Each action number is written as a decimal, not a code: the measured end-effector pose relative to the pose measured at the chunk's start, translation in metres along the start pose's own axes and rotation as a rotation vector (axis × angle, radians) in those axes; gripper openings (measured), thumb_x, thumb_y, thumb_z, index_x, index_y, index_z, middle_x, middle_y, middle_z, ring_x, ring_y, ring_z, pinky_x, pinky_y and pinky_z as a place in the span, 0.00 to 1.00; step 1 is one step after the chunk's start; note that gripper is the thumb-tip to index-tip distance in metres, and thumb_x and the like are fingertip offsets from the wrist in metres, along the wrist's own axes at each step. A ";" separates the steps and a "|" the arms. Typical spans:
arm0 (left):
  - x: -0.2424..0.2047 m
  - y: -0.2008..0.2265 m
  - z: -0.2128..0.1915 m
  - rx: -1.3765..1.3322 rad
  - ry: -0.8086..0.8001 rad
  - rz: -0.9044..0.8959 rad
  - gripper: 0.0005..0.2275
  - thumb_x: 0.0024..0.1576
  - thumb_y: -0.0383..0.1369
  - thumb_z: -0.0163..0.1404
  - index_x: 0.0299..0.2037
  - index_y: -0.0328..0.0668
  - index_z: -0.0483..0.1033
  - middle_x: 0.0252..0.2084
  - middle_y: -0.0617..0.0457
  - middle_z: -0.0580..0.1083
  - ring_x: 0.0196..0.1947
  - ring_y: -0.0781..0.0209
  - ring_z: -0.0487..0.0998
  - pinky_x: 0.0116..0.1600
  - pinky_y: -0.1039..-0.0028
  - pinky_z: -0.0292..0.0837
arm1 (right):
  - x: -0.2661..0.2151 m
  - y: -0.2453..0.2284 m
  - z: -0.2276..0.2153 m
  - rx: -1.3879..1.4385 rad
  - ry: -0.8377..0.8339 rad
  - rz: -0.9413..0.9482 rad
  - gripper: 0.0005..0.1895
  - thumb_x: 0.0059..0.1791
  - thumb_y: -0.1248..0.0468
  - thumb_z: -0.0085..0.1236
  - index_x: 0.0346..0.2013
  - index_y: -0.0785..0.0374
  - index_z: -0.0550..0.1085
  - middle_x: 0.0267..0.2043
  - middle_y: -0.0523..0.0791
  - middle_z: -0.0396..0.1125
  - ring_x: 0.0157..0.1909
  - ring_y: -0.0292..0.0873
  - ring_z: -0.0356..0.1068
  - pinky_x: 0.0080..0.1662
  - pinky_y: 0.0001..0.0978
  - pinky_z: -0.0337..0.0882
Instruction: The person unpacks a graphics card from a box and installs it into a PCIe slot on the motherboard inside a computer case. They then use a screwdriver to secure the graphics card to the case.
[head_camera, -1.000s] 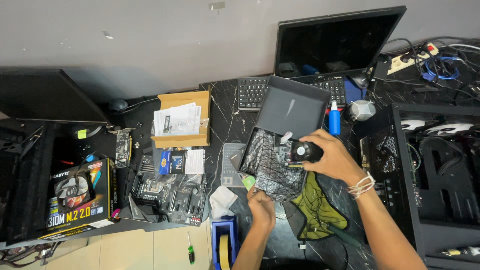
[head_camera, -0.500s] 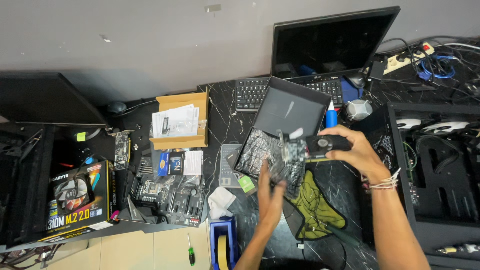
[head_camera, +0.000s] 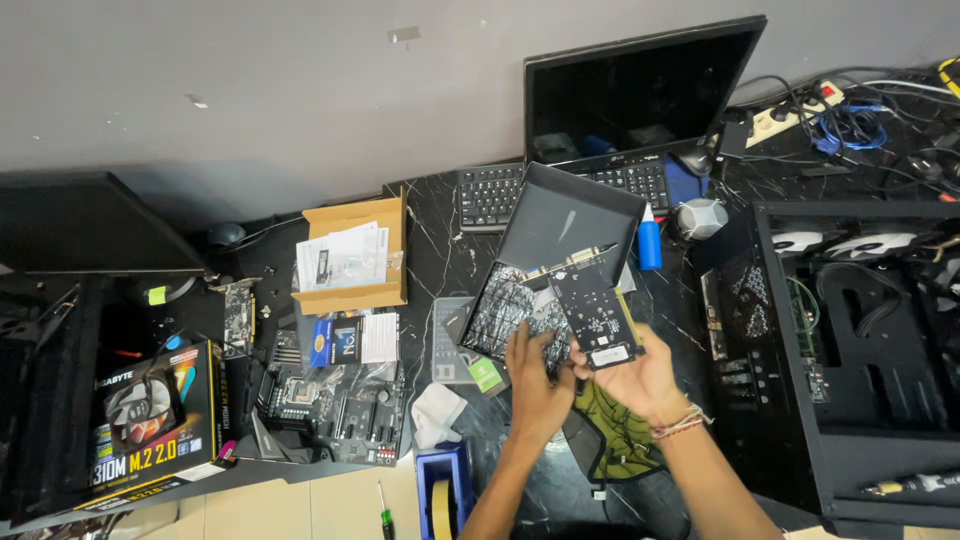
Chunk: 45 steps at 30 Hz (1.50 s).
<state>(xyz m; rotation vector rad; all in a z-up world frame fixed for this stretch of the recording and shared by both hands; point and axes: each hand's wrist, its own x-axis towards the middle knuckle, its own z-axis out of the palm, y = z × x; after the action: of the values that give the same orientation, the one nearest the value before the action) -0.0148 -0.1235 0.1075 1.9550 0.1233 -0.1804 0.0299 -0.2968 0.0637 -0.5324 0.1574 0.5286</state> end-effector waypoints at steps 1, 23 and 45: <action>0.001 -0.002 0.000 0.001 -0.002 0.002 0.27 0.57 0.26 0.55 0.69 0.33 0.67 0.80 0.25 0.48 0.80 0.16 0.39 0.79 0.34 0.40 | -0.001 0.002 -0.001 0.000 0.000 -0.003 0.23 0.52 0.49 0.44 0.52 0.62 0.69 0.45 0.56 0.70 0.45 0.57 0.72 0.45 0.51 0.73; 0.036 -0.084 0.112 -1.375 -0.195 -0.007 0.17 0.52 0.23 0.48 0.53 0.42 0.68 0.58 0.38 0.76 0.58 0.40 0.80 0.65 0.50 0.76 | -0.093 -0.046 0.024 -1.247 0.307 -1.020 0.35 0.33 0.70 0.84 0.54 0.67 0.82 0.54 0.52 0.77 0.58 0.47 0.76 0.61 0.36 0.72; 0.012 0.130 0.243 -0.838 -0.505 0.269 0.19 0.54 0.28 0.64 0.57 0.36 0.84 0.56 0.41 0.75 0.64 0.51 0.75 0.69 0.64 0.69 | -0.221 -0.221 -0.084 -1.588 0.493 -1.126 0.15 0.42 0.78 0.71 0.42 0.65 0.85 0.40 0.49 0.78 0.46 0.54 0.78 0.52 0.44 0.76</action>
<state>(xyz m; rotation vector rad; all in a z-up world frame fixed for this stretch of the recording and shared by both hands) 0.0025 -0.3979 0.1324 1.0342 -0.3478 -0.3688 -0.0453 -0.5996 0.1508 -2.1150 -0.1533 -0.7554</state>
